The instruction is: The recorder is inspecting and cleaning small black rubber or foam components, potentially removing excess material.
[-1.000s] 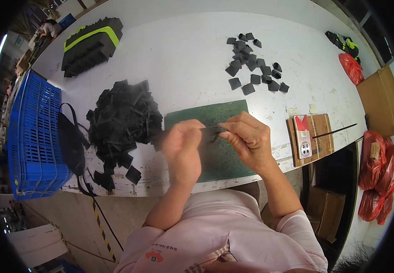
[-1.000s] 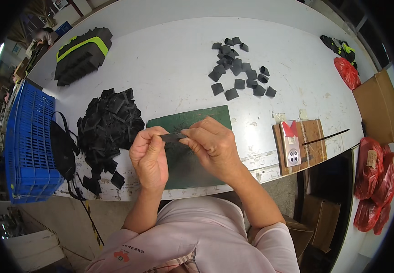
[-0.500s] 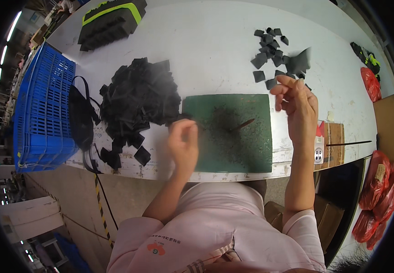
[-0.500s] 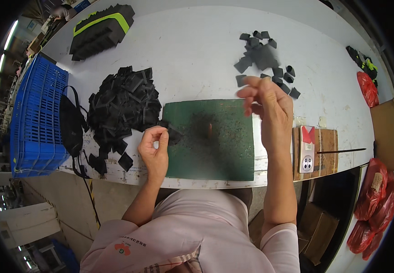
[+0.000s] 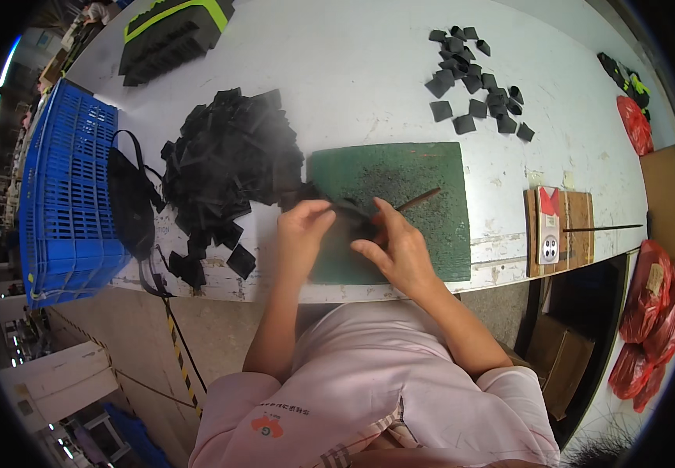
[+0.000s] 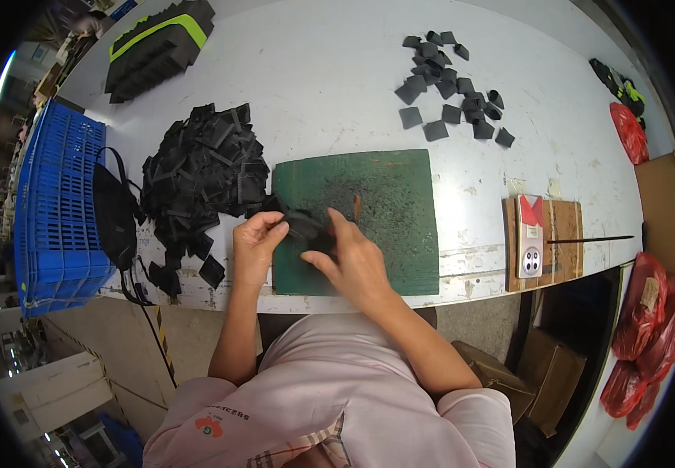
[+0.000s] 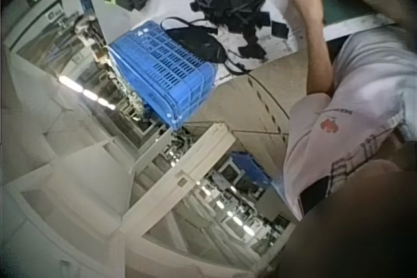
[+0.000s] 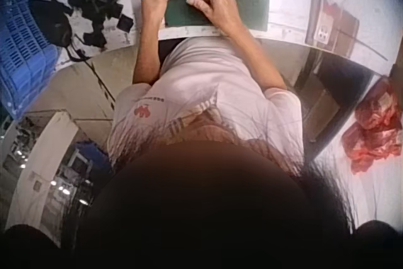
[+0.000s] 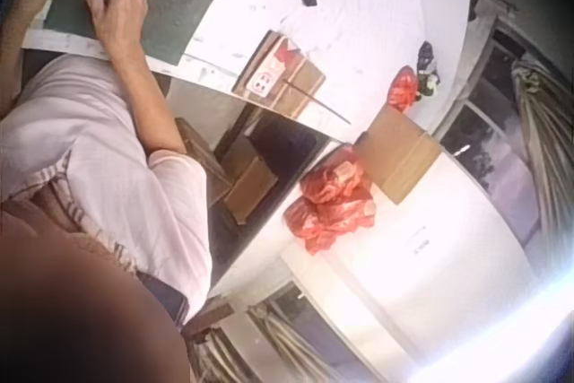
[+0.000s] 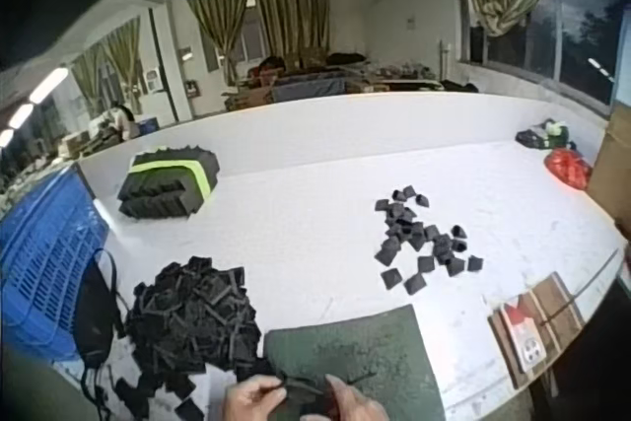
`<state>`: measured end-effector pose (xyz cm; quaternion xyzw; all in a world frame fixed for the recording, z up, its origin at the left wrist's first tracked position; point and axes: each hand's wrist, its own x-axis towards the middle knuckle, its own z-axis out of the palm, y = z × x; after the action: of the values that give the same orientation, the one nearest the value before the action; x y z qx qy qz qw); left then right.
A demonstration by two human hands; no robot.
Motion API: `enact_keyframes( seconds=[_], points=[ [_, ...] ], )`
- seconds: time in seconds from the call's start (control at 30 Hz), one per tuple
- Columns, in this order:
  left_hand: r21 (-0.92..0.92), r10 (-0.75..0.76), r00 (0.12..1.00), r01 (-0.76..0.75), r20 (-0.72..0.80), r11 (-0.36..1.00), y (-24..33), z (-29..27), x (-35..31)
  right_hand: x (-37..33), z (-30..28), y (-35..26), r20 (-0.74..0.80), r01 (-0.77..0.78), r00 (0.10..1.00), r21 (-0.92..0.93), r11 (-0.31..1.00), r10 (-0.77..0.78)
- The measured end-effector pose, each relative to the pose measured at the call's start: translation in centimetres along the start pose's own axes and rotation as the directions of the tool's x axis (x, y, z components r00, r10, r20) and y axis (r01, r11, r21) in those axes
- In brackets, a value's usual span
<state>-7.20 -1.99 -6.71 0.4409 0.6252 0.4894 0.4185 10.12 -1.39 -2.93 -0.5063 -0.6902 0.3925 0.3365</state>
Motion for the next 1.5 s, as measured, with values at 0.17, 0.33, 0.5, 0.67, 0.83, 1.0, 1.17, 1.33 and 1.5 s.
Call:
enact_keyframes(
  seconds=[0.17,0.33,0.5,0.67,0.83,1.0,1.17,1.33,1.5],
  points=[
    [-0.435,-0.224,0.973,0.228,0.061,0.871,3.3,2.1,-1.8,0.0,0.3,0.5,-0.069,0.14,0.985,-0.239,0.961,-0.161],
    [-0.37,-0.193,0.981,0.184,0.013,0.911,4.9,3.2,-3.5,-0.3,-0.5,0.0,-0.154,0.282,0.919,-0.385,0.879,-0.362],
    [-0.469,-0.313,0.94,0.34,0.139,0.815,4.7,3.6,-2.7,-0.6,-0.7,0.3,-0.116,0.325,0.895,-0.489,0.809,-0.43],
    [-0.404,-0.279,0.946,0.322,0.162,0.856,3.7,3.4,-2.8,-0.8,-1.9,-0.6,-0.1,0.262,0.927,-0.515,0.816,-0.361],
    [-0.15,0.005,0.974,0.03,0.228,0.988,5.0,3.5,-3.7,-1.4,-2.9,-1.7,-0.162,0.251,0.95,-0.115,0.961,-0.267],
    [0.296,0.455,0.889,-0.421,-0.054,0.857,5.1,5.8,-4.5,-1.0,-2.2,-1.9,-0.177,0.343,0.879,-0.41,0.845,-0.442],
    [-0.239,-0.244,0.969,0.227,-0.045,0.944,7.3,5.6,-3.4,-1.1,-1.7,-0.4,-0.307,0.18,0.915,-0.271,0.945,-0.262],
    [-0.735,-0.177,0.862,0.5,0.475,0.458,7.6,4.3,-3.0,-0.7,-4.0,-1.4,0.182,-0.369,0.904,0.79,0.49,0.387],
    [-0.191,0.144,0.99,-0.143,-0.009,0.971,7.9,6.6,-4.4,-1.0,-4.7,-1.1,0.455,-0.441,0.863,0.891,-0.112,0.219]
  ],
)
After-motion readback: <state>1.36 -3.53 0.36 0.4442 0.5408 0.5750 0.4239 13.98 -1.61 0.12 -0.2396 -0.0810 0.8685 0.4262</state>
